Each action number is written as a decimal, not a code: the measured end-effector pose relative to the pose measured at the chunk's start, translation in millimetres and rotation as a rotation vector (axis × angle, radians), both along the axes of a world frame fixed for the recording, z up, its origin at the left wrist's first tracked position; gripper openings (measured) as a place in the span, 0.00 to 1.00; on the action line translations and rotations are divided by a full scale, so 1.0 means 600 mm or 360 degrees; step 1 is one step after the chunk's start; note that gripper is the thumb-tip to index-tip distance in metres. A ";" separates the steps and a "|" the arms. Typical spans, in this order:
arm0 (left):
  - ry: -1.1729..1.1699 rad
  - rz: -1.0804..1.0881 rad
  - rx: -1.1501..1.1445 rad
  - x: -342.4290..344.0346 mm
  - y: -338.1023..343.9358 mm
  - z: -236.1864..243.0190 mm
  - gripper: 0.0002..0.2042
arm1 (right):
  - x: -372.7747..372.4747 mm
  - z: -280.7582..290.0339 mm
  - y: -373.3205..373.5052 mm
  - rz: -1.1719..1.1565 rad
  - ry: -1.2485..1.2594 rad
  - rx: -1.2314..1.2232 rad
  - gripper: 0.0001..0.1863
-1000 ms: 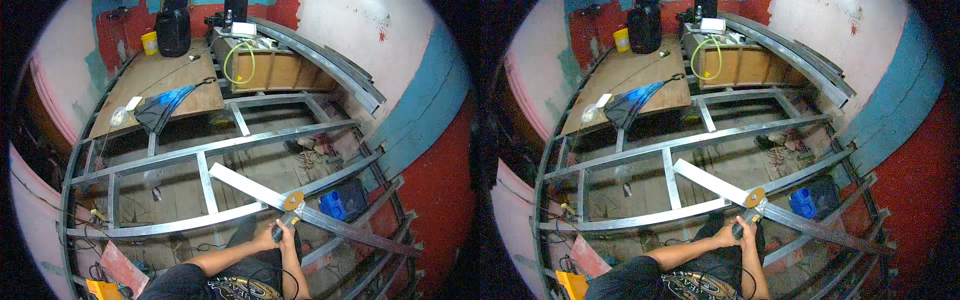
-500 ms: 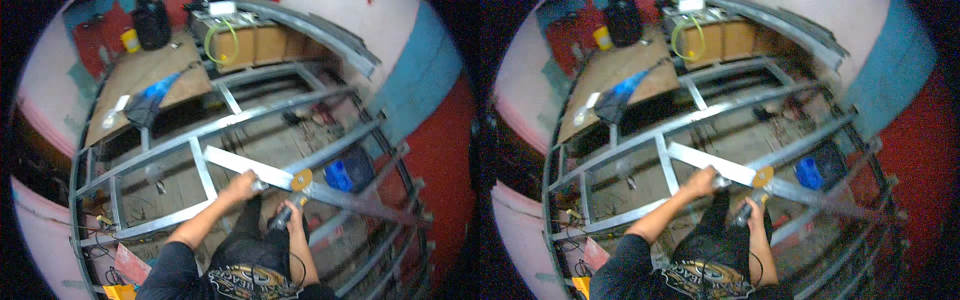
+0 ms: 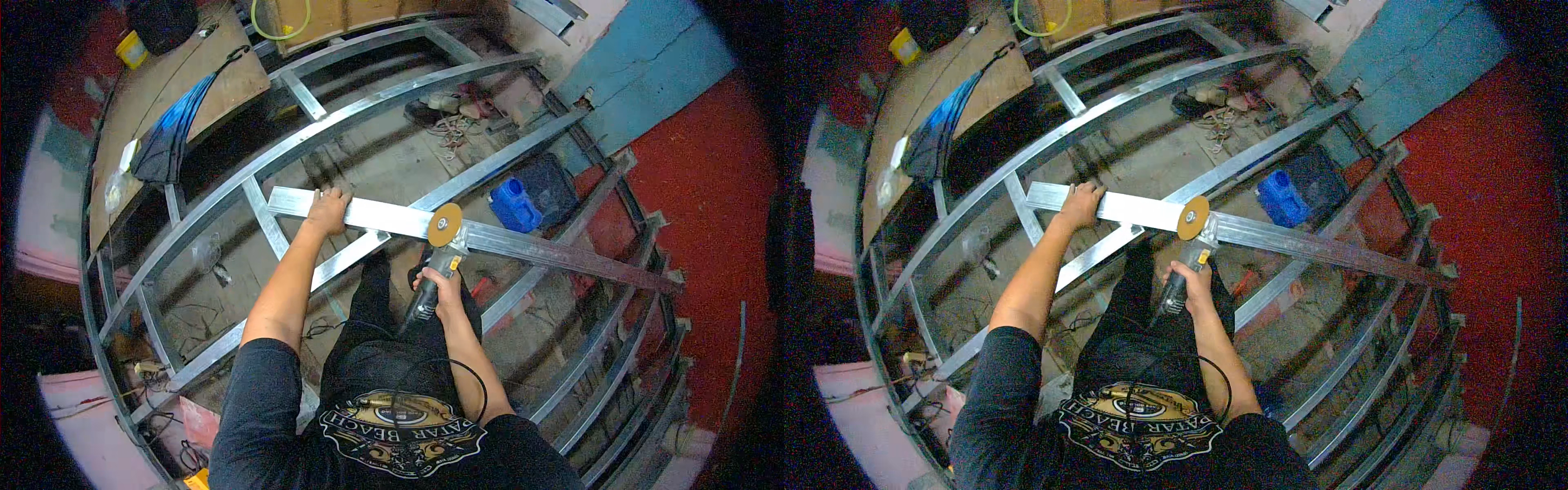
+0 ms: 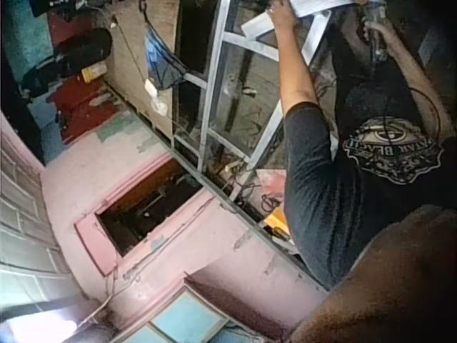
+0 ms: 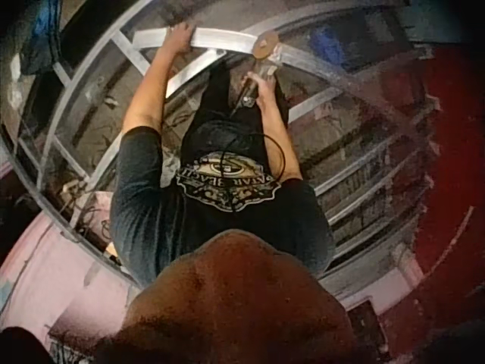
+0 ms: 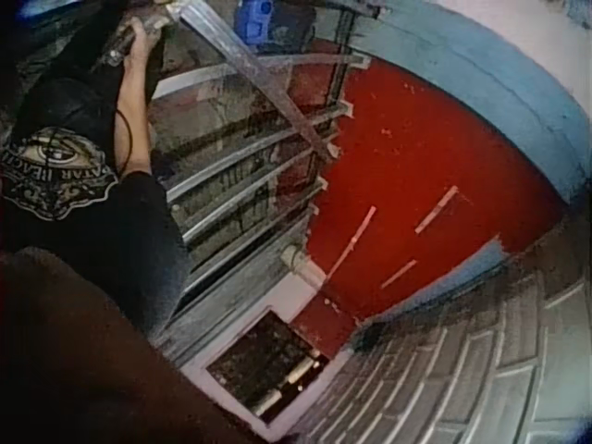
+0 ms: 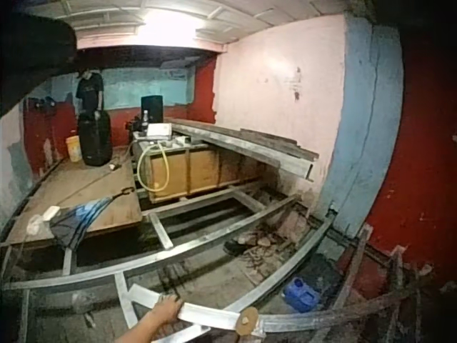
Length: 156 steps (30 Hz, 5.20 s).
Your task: Using an angle grinder to cut metal studs for a framing project.
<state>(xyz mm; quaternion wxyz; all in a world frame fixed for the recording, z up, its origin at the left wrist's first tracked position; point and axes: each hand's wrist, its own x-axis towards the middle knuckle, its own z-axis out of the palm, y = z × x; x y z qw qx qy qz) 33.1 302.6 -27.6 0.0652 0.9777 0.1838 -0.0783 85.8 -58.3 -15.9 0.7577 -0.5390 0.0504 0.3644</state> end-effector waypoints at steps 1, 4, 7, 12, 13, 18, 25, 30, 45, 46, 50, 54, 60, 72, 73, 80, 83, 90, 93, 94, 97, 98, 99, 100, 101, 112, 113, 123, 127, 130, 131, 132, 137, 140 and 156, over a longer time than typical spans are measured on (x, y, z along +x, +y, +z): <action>0.0014 0.0000 -0.0026 0.001 0.002 0.007 0.40 | 0.001 -0.001 0.002 0.0000 0.0004 0.0003 0.12; 0.0109 0.0011 -0.0046 0.003 0.000 0.033 0.36 | 0.003 -0.006 0.007 -0.0025 0.0088 0.0007 0.12; 0.0129 -0.0041 -0.0098 -0.007 -0.007 0.043 0.35 | 0.006 -0.013 0.005 -0.0021 0.0089 0.0001 0.12; 0.0077 -0.0074 -0.0133 -0.043 -0.022 0.018 0.32 | 0.010 -0.028 0.004 0.0073 -0.0030 0.0016 0.14; -0.0031 -0.0073 -0.0057 -0.050 -0.031 0.015 0.32 | 0.010 -0.030 0.005 0.0095 -0.0046 -0.0015 0.15; -0.0797 0.0095 -0.0121 -0.093 -0.138 0.030 0.36 | 0.002 -0.026 0.031 0.0119 -0.0140 -0.0144 0.10; -0.0943 0.0423 -0.0634 -0.145 -0.239 0.031 0.19 | -0.013 -0.012 0.064 0.0095 -0.0419 -0.0334 0.14; -0.0786 0.0296 -0.1272 -0.153 -0.291 0.032 0.25 | -0.011 -0.027 0.076 0.0023 -0.0407 -0.0346 0.20; -0.0749 0.0406 -0.1740 -0.095 -0.401 0.110 0.32 | -0.016 0.103 0.040 0.0029 -0.0758 0.0146 0.25; -0.0840 0.0308 -0.1910 -0.103 -0.401 0.124 0.33 | -0.016 0.113 0.021 0.0129 -0.0755 0.0293 0.25; -0.0600 0.0159 -0.2927 -0.144 -0.412 0.158 0.30 | -0.025 0.117 0.004 0.0720 -0.0026 0.0866 0.39; -0.0146 -0.0145 -0.3148 -0.164 -0.377 0.154 0.17 | -0.036 0.119 0.013 0.0866 -0.0120 0.0953 0.38; -0.0452 0.0167 -0.1917 -0.166 -0.362 0.146 0.23 | -0.055 0.157 0.039 0.0413 -0.0474 0.0236 0.14; -0.0367 0.0108 -0.2371 -0.167 -0.286 0.116 0.18 | -0.076 0.100 0.126 0.0466 -0.0637 -0.0100 0.26; -0.0276 0.0094 -0.2166 -0.162 -0.275 0.122 0.20 | -0.077 0.092 0.133 0.0422 -0.0641 -0.0132 0.27; -0.0695 0.0771 -0.2178 -0.151 -0.121 0.157 0.32 | -0.087 0.056 0.147 0.0423 -0.0406 -0.0102 0.17; -0.0565 0.0539 -0.2177 -0.104 -0.146 0.120 0.37 | -0.091 0.052 0.160 0.0384 -0.0365 -0.0118 0.17; -0.0723 0.0576 -0.2568 -0.044 -0.159 0.105 0.31 | -0.073 0.043 0.163 0.0384 -0.0386 -0.0044 0.31; -0.0688 0.0582 -0.2504 -0.047 -0.164 0.099 0.33 | -0.091 0.037 0.162 0.0401 -0.0278 -0.0123 0.31; -0.0668 0.0612 -0.2460 -0.049 -0.167 0.094 0.34 | -0.100 0.035 0.162 0.0310 -0.0309 -0.0119 0.29; -0.0504 0.0629 -0.2255 -0.050 -0.161 0.075 0.38 | -0.115 0.026 0.164 0.0232 -0.0374 -0.0222 0.24; -0.0440 0.0603 -0.2127 -0.048 -0.157 0.069 0.39 | -0.117 0.023 0.165 0.0231 -0.0368 -0.0299 0.22; -0.0391 0.0601 -0.2003 -0.048 -0.151 0.064 0.40 | -0.118 0.019 0.165 0.0226 -0.0371 -0.0277 0.22; -0.0415 0.0503 -0.1489 -0.044 -0.145 0.059 0.43 | -0.118 0.015 0.165 0.0227 -0.0338 -0.0298 0.21; -0.0452 0.0432 -0.1468 -0.044 -0.143 0.055 0.44 | -0.115 0.011 0.165 0.0240 -0.0286 -0.0326 0.21; -0.0456 0.0397 -0.1310 0.002 -0.104 0.002 0.41 | -0.098 -0.038 0.196 0.0125 -0.0368 -0.0454 0.21; -0.0398 0.0432 -0.1356 0.002 -0.101 0.000 0.42 | -0.098 -0.039 0.197 0.0120 -0.0331 -0.0495 0.22; -0.0283 0.0433 -0.1510 -0.001 -0.094 0.012 0.34 | -0.105 -0.015 0.199 0.0208 -0.0211 -0.0473 0.19; -0.0365 0.0423 -0.1432 -0.006 -0.095 0.014 0.37 | -0.107 -0.014 0.198 0.0209 -0.0235 -0.0424 0.17; -0.0432 0.0486 -0.1404 -0.008 -0.100 0.018 0.45 | -0.107 -0.015 0.201 0.0207 -0.0217 -0.0406 0.16; -0.0436 0.0509 -0.1406 -0.008 -0.102 0.019 0.46 | -0.107 -0.015 0.201 0.0207 -0.0209 -0.0389 0.16; -0.0324 0.0483 -0.1442 -0.007 -0.098 0.022 0.50 | -0.107 -0.014 0.200 0.0197 -0.0195 -0.0397 0.16; -0.0376 0.0450 -0.1454 -0.006 -0.097 0.019 0.51 | -0.107 -0.013 0.202 0.0197 -0.0223 -0.0388 0.17; -0.0402 0.0430 -0.1414 -0.004 -0.098 0.012 0.50 | -0.106 -0.013 0.202 0.0206 -0.0201 -0.0416 0.17; -0.0454 0.0463 -0.1316 -0.003 -0.102 0.000 0.51 | -0.106 -0.014 0.201 0.0217 -0.0189 -0.0437 0.16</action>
